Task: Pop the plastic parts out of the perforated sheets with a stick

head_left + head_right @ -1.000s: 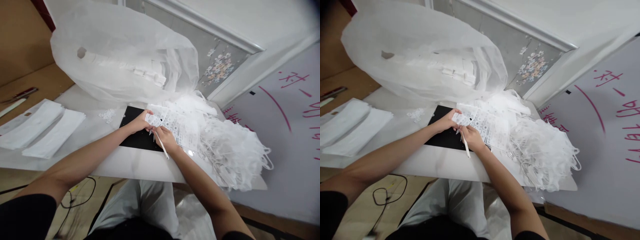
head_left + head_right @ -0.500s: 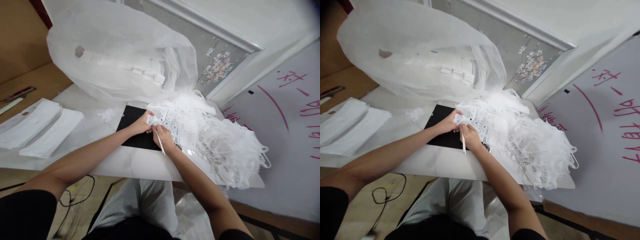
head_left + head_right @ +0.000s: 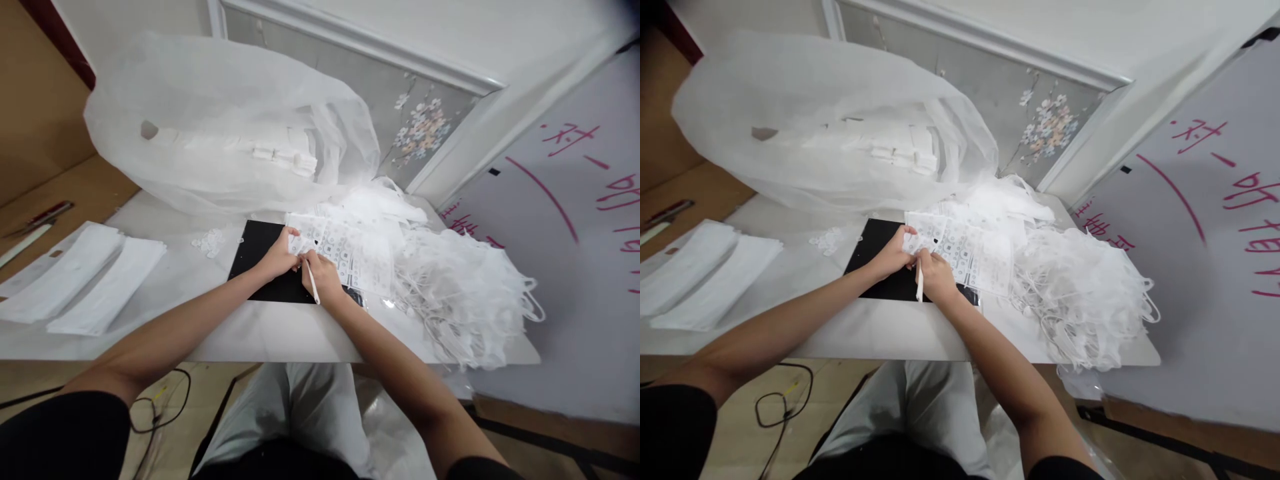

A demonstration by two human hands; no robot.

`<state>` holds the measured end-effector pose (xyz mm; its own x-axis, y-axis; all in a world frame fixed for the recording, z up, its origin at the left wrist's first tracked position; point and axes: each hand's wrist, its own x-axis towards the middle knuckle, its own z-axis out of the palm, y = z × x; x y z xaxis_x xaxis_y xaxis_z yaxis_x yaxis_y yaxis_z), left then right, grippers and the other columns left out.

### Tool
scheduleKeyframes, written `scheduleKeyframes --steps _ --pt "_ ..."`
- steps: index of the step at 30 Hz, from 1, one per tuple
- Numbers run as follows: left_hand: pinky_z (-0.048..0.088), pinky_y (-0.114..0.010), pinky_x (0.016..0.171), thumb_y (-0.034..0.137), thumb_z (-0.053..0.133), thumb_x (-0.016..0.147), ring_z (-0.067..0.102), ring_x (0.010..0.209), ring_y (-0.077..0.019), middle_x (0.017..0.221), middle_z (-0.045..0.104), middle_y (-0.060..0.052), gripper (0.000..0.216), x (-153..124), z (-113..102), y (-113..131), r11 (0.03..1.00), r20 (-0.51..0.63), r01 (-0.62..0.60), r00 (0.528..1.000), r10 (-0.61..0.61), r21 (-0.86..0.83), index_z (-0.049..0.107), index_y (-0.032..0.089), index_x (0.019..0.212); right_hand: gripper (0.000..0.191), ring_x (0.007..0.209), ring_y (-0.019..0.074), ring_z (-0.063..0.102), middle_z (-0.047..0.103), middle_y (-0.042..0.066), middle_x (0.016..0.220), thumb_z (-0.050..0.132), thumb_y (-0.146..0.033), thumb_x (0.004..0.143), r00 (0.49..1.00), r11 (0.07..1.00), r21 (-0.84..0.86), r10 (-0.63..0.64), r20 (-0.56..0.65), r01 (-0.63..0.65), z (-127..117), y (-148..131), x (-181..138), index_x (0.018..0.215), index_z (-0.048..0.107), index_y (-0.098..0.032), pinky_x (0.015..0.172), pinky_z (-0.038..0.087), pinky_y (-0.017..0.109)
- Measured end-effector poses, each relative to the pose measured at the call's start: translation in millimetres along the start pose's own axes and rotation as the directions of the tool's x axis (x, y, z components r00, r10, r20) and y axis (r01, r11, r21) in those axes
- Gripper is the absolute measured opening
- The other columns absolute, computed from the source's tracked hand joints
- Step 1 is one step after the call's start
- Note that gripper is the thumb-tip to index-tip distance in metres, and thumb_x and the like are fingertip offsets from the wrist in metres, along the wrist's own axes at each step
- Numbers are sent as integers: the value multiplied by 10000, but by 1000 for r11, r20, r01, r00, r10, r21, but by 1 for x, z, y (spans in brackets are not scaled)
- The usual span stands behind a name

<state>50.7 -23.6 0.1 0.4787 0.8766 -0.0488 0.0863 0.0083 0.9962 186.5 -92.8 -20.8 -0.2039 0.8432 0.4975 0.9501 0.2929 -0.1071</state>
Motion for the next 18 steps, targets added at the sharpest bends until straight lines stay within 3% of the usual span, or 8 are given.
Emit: scheduleKeyframes --steps 3,9,13,16,18 --pt "459 -203 465 14 582 573 539 507 -88 753 528 57 620 0 -1 0 999 -9 7 1000 -8 -34 369 233 1113 174 646 188 570 620 63 723 378 -201 964 999 999 27 41 9 -41 0 1 1 857 515 -187 574 373 281" --pt "473 -210 432 16 595 573 527 472 -88 748 523 63 621 2 -10 -2 999 52 29 998 -31 42 365 239 1105 221 648 191 645 689 41 765 415 -337 963 942 895 308 336 9 -322 -13 19 -3 953 580 -190 600 431 277" --pt "503 -230 462 92 667 629 589 514 -122 751 566 42 640 2 -24 10 995 234 64 969 -80 76 368 251 1172 287 660 172 668 715 31 792 521 -467 902 838 639 631 544 32 -439 -23 40 0 938 631 -204 637 496 276" --pt "451 -214 419 206 707 687 583 469 -142 661 569 51 715 2 -42 24 958 372 69 912 -174 278 362 270 1310 335 597 156 641 712 38 761 605 -493 833 794 424 793 596 120 -438 -27 57 5 943 652 -180 598 516 279" --pt "381 -206 381 326 716 726 538 403 -133 610 567 55 740 3 -53 32 898 412 28 882 -230 439 374 285 1380 351 622 160 642 709 41 749 680 -478 769 777 341 832 609 159 -437 -28 68 7 933 674 -167 613 522 283"
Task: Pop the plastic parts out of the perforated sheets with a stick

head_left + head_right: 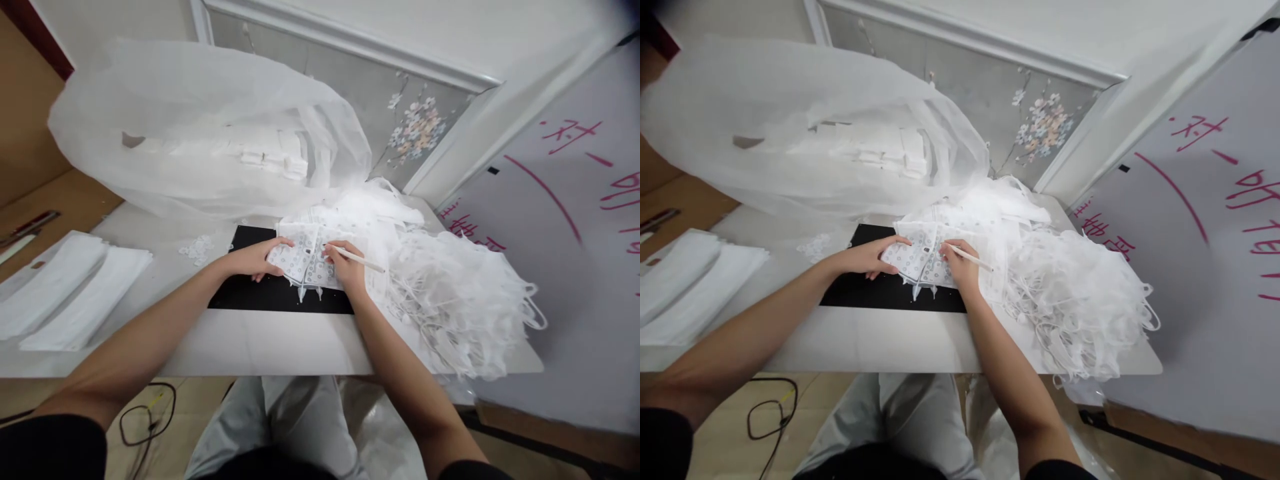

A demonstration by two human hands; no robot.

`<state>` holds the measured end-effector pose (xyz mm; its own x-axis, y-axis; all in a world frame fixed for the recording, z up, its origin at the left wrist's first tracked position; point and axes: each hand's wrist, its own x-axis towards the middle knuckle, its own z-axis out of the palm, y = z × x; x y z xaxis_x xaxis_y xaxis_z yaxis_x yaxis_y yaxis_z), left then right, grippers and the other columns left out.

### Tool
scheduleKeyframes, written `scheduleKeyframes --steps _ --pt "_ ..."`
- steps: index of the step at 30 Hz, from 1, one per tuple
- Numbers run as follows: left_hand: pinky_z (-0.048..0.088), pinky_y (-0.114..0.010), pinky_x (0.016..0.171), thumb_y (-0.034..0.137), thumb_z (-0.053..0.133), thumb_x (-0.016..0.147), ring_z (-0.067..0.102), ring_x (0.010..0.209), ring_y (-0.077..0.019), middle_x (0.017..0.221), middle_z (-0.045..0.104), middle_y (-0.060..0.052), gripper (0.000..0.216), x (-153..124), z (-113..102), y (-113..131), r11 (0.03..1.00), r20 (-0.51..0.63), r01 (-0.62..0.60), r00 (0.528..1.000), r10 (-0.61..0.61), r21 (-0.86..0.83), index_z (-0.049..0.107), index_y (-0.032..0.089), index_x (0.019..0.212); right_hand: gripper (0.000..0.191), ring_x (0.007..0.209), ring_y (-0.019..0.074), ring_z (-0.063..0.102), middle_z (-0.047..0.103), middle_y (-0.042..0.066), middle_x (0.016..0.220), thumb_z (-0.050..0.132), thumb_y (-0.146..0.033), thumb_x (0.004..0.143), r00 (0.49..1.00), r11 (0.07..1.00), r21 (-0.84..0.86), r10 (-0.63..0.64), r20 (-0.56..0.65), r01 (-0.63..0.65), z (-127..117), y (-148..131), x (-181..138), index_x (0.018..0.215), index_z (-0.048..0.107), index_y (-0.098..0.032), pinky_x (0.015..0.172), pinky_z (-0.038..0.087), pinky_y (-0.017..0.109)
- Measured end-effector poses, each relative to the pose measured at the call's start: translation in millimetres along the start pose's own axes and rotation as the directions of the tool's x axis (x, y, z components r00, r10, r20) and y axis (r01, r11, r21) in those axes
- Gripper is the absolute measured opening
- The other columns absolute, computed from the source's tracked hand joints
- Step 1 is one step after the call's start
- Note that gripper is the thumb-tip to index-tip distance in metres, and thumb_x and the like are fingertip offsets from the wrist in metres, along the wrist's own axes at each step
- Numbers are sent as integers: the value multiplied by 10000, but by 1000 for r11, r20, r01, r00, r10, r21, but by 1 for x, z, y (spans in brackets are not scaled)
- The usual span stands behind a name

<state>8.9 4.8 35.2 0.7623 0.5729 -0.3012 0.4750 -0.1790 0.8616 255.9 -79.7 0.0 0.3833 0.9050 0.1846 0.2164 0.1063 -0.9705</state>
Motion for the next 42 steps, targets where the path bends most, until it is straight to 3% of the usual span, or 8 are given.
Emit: scheduleKeyframes --steps 4,8,12,15,18,27,34,42 --pt "263 -217 408 521 674 761 412 366 -95 465 450 70 498 -3 -10 2 944 -129 -22 989 68 330 650 239 1171 400 745 175 655 718 48 825 767 -448 681 997 993 89 77 -19 -75 -9 1 7 960 713 -167 716 528 302" --pt "323 -235 503 507 588 846 422 437 -93 468 460 48 335 0 0 0 837 -387 -101 852 352 538 736 208 870 420 759 171 655 724 48 860 754 -483 691 992 980 164 124 -35 -116 -14 -2 9 981 732 -180 764 534 325" --pt "456 -247 664 421 611 852 618 744 -144 838 689 -27 244 4 16 -4 707 -291 -311 751 592 636 724 208 891 415 799 183 676 735 60 894 769 -468 684 984 963 240 152 -92 -126 -22 -6 14 982 748 -181 815 551 346" --pt "493 -299 842 332 623 850 636 965 -191 1049 692 -58 183 7 26 -8 594 -81 -457 744 663 662 715 205 944 441 840 200 688 742 70 910 804 -438 655 983 957 248 173 -68 -151 -28 -9 16 1003 748 -174 839 560 361" --pt "500 -327 893 284 619 855 646 976 -191 1086 693 -58 154 11 30 -12 550 37 -543 732 680 635 726 211 938 430 817 196 691 744 64 871 835 -414 612 978 951 242 205 -27 -193 -30 -7 18 948 755 -160 815 573 357" --pt "504 -290 850 218 584 866 659 917 -159 1008 720 -9 161 14 30 -15 551 57 -542 743 666 634 737 245 822 342 539 139 605 671 42 604 784 -452 663 967 972 63 215 136 -225 -31 -15 13 723 724 -121 556 534 274" --pt "458 -330 869 179 464 921 617 969 -194 1037 683 -54 210 10 38 1 476 147 -485 797 585 733 667 181 865 373 742 192 687 732 66 795 759 -467 684 972 980 41 186 143 -194 -26 -22 -30 888 745 -155 705 568 308" --pt "418 -370 832 145 419 914 565 963 -239 1047 617 -116 160 12 51 2 349 141 -395 809 571 850 576 150 883 422 576 159 582 638 21 587 649 -538 767 991 950 -312 73 110 -35 -19 -9 -59 668 723 -135 513 392 245"
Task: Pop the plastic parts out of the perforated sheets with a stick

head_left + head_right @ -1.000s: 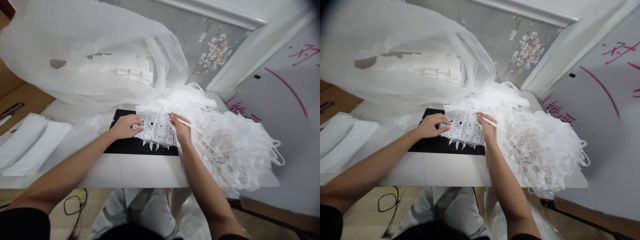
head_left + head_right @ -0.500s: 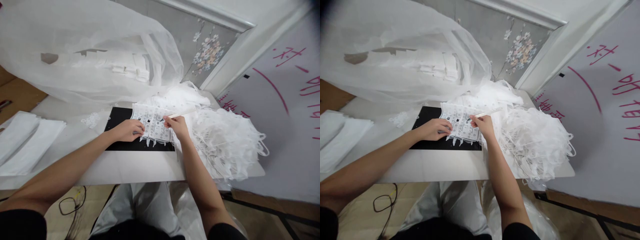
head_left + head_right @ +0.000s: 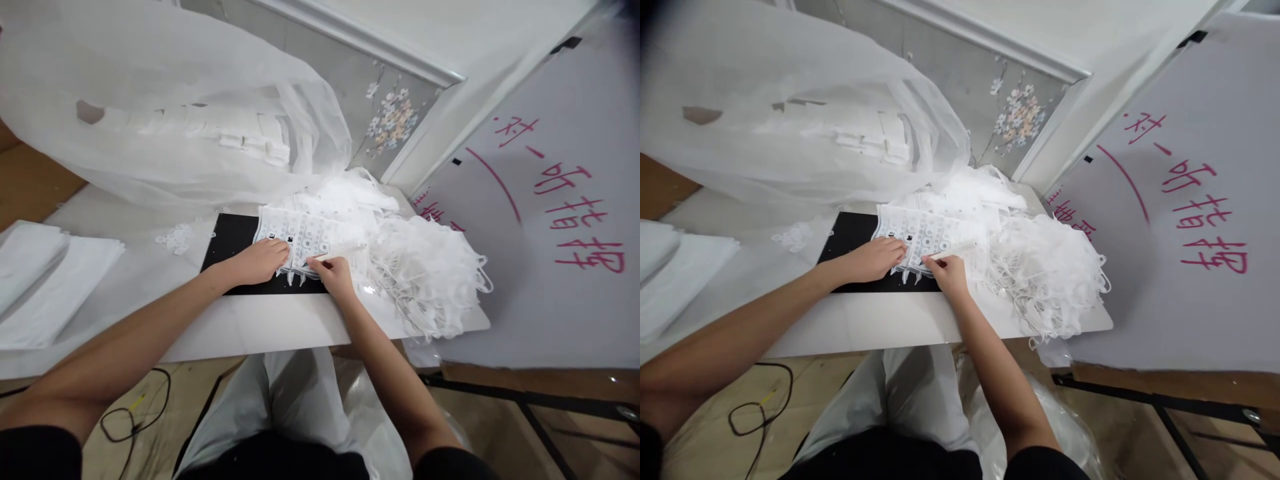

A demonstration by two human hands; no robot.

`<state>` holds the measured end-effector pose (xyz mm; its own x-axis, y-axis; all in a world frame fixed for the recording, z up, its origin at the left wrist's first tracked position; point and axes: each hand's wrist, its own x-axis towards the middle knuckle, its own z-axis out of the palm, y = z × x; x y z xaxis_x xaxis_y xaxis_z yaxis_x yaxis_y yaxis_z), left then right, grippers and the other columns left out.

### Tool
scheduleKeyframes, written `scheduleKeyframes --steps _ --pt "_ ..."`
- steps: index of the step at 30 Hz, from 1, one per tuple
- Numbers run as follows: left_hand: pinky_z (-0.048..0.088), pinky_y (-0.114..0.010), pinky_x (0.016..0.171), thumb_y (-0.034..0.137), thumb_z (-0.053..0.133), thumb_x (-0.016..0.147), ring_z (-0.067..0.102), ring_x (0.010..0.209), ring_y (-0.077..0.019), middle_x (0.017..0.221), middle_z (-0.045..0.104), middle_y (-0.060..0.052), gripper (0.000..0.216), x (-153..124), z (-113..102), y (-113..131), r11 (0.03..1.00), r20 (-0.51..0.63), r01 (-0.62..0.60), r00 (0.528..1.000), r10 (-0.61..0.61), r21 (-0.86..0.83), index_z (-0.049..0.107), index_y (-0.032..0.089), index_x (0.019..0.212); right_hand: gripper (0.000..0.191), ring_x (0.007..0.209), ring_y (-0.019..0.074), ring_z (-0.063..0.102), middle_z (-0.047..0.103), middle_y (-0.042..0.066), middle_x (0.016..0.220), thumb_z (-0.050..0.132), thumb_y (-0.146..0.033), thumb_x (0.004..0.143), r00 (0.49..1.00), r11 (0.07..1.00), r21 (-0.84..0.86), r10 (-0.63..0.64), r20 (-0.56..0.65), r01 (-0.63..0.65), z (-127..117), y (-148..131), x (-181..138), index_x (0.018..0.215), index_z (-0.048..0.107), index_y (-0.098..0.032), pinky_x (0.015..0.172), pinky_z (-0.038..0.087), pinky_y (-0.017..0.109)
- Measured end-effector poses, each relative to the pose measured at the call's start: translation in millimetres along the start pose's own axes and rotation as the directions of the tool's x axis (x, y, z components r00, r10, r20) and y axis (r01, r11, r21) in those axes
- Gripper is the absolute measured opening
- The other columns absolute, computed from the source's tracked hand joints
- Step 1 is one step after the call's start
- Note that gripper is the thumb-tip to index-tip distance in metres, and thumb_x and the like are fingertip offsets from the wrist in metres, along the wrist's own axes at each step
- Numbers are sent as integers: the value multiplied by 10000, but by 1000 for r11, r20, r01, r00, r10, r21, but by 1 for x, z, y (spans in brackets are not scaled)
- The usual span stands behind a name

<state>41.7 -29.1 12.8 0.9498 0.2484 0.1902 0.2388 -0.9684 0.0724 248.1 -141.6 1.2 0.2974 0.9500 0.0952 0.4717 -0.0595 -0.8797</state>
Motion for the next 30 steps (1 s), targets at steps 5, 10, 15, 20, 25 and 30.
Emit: scheduleKeyframes --steps 5,10,15,20,25,30 --pt "412 -367 828 129 414 894 554 950 -247 1014 606 -128 155 -3 -2 1 1000 -6 -18 1000 18 1 567 143 876 418 598 160 596 679 37 644 635 -528 787 1000 999 -33 -10 3 10 3 2 1 658 724 -140 533 395 243" --pt "424 -339 766 189 395 935 571 821 -205 888 628 -71 166 -3 -4 -2 982 -56 32 997 -43 -185 553 166 890 412 610 169 617 688 35 642 623 -536 801 999 999 -40 -28 17 29 3 4 2 705 740 -152 570 428 252" --pt "412 -337 767 185 370 966 574 800 -198 887 649 -69 211 -1 3 -4 992 -159 -11 987 -9 -122 575 161 926 406 613 175 630 694 34 645 624 -540 796 999 999 -20 -32 14 32 3 5 2 697 734 -162 580 446 256" --pt "407 -337 810 203 374 984 598 894 -201 976 673 -85 249 -1 7 -7 997 -166 -78 983 73 -22 618 156 973 368 673 191 657 719 43 705 637 -512 794 999 999 14 -31 8 31 4 4 3 717 732 -165 614 462 260" --pt "414 -340 835 233 373 993 610 922 -202 992 685 -82 271 0 7 -6 995 -166 -93 982 87 -29 631 154 1009 376 679 197 662 723 48 707 630 -510 805 999 999 -11 -36 28 36 3 3 2 715 734 -160 618 459 263" --pt "430 -357 869 238 424 973 616 970 -213 1052 681 -91 258 -2 6 -7 991 -179 -114 979 99 -70 636 165 1100 373 675 198 661 725 43 707 630 -517 810 997 995 -80 -55 47 58 3 3 2 751 753 -169 600 450 261"
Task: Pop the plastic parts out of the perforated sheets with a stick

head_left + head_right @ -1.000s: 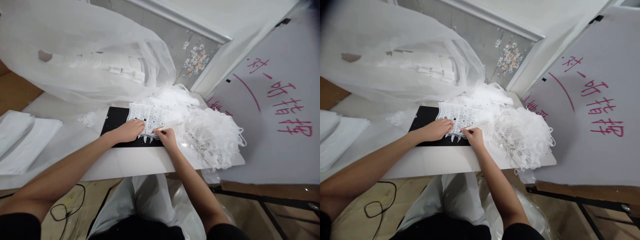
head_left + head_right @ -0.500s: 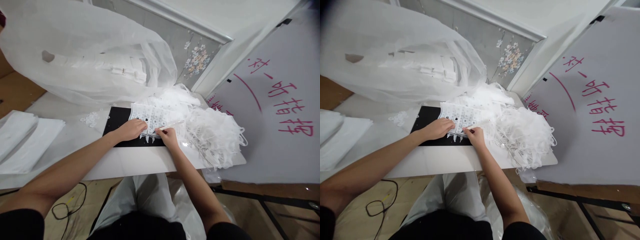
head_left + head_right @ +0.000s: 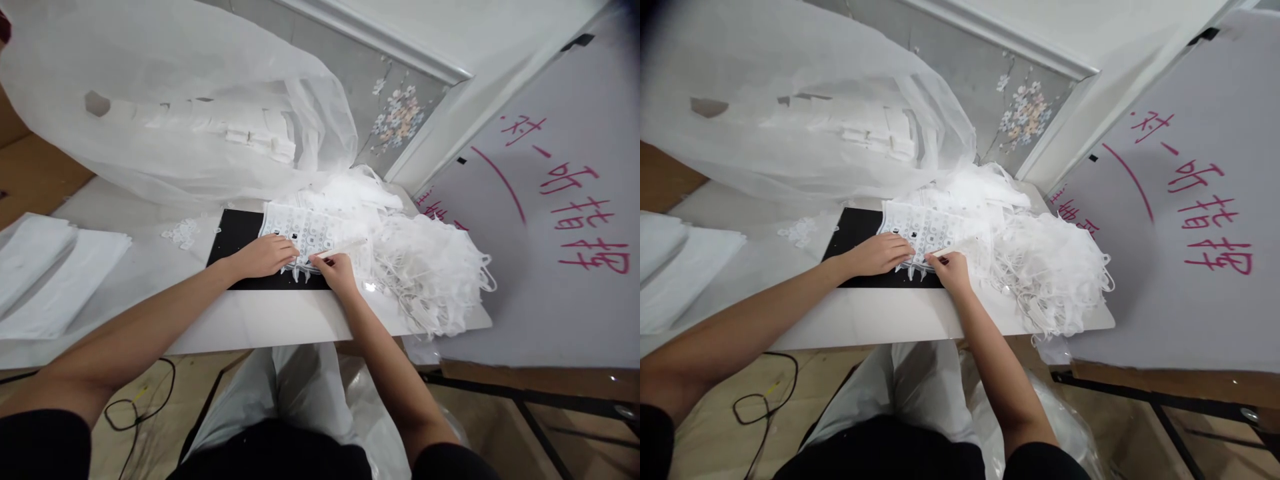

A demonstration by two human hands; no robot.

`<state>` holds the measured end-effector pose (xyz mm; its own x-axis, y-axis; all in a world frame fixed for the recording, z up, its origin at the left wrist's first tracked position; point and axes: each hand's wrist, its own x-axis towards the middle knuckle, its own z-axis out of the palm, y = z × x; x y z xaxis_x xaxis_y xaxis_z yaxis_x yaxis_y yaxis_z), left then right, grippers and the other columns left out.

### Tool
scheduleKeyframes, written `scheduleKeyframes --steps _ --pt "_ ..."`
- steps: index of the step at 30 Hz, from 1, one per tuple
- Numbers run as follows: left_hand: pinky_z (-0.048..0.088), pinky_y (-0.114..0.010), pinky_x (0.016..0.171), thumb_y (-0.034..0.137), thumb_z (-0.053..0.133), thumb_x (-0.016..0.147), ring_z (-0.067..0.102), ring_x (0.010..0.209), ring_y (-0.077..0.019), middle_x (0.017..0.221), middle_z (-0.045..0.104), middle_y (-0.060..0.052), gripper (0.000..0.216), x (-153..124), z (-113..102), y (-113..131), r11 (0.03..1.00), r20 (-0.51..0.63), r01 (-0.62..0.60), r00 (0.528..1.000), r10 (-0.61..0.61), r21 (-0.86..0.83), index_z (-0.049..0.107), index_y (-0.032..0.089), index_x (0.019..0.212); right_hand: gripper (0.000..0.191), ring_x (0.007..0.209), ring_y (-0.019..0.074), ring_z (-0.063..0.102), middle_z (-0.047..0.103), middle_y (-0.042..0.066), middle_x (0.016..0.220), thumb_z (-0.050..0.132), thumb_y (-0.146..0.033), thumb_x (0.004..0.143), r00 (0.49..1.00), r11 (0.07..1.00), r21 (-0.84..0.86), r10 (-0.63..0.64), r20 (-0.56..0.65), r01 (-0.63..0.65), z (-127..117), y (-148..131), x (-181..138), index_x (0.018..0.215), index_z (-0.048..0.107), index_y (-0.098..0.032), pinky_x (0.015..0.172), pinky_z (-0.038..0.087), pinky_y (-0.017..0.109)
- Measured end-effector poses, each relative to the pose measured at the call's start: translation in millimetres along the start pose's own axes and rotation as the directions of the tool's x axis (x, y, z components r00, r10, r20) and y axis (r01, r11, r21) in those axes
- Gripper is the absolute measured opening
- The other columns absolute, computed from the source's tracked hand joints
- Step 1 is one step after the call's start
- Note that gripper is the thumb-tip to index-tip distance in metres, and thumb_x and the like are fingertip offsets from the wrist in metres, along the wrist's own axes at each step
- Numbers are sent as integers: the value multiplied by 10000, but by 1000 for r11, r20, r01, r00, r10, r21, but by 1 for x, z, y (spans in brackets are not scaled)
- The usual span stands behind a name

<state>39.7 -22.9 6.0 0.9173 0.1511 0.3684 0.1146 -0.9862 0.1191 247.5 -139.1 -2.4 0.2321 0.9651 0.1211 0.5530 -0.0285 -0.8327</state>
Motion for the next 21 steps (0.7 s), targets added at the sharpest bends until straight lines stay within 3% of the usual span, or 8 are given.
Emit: scheduleKeyframes --steps 3,7,11,17,21 --pt "435 -390 907 260 497 940 609 1033 -236 1138 659 -104 261 -1 -1 1 999 -12 -34 999 34 -36 651 199 1142 331 693 194 650 734 40 760 629 -497 828 998 994 -85 -70 -2 69 -1 -1 -2 813 760 -194 614 459 270" --pt "422 -426 976 261 564 901 585 1132 -248 1177 662 -84 257 -1 0 4 991 -37 -64 997 60 -118 671 235 1133 228 981 219 625 731 54 971 575 -394 902 946 920 -223 -319 58 323 -3 -6 -8 895 729 -226 820 482 309" --pt "430 -429 989 253 568 897 602 1107 -227 1151 683 -66 256 0 4 4 984 -15 -62 998 60 -168 678 247 1128 225 955 203 605 710 60 880 482 -316 963 888 803 -379 -425 178 460 -3 -10 -12 937 689 -231 797 471 300" --pt "427 -427 996 265 578 888 599 1106 -233 1142 685 -63 235 4 4 6 984 1 -34 999 34 -172 695 244 1090 261 804 196 575 693 58 786 426 -270 979 874 756 -444 -456 169 481 4 -7 -10 908 670 -212 774 452 295" --pt "414 -434 1004 220 591 855 604 1092 -238 1126 694 -55 198 6 0 11 986 -5 -62 998 62 -157 725 239 1000 267 812 208 589 711 65 849 434 -290 969 924 831 -437 -383 -2 344 5 -2 -1 904 680 -211 795 450 314"
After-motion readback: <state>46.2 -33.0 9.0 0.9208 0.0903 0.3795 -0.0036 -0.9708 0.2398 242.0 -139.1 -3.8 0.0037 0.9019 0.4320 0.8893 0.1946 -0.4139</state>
